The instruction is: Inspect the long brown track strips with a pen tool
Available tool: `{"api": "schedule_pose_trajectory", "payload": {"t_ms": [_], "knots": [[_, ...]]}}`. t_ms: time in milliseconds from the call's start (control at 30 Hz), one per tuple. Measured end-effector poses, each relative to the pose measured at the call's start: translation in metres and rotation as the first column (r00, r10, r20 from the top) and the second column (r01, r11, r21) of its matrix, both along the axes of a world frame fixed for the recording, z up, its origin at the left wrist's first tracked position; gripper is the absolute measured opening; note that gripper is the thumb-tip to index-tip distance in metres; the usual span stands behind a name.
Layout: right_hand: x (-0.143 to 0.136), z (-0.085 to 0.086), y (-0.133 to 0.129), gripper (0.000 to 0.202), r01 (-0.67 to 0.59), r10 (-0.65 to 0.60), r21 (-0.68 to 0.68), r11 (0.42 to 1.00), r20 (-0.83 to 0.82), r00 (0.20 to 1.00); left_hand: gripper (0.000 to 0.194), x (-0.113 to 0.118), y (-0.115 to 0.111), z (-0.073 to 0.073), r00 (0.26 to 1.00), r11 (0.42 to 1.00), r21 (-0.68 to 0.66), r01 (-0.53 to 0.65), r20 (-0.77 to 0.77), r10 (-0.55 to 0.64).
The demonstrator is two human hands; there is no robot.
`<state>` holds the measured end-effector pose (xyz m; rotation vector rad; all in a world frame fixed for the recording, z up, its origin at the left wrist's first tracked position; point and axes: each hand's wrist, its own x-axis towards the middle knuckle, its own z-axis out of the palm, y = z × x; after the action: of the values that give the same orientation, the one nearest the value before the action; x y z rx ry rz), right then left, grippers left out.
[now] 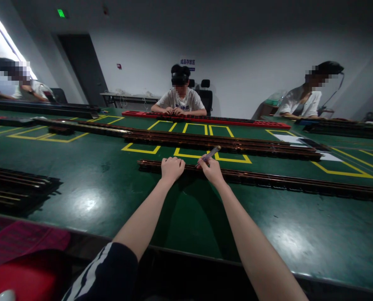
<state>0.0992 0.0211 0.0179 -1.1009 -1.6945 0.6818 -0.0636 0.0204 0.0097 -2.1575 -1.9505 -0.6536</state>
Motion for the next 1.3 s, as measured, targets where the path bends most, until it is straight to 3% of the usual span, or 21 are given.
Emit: {"api": "schedule_pose_trajectory", "payload": {"t_ms": [733,1300], "knots": [[-0.0014,0.0012,0.0013,0.014,0.024,-0.027,-0.067,0.997,-0.039,0.999,0.049,-0.0017,0.0024,-0.0029,0.997,1.0,0.022,-0.003,-0.072,0.005],[-0.0019,0.0017,-0.0027,0.015,0.014,-0.018,-0.069,0.998,-0.063,0.998,0.05,-0.0031,0.0015,-0.0024,0.999,0.999,0.013,0.03,-0.02,-0.03]]}}
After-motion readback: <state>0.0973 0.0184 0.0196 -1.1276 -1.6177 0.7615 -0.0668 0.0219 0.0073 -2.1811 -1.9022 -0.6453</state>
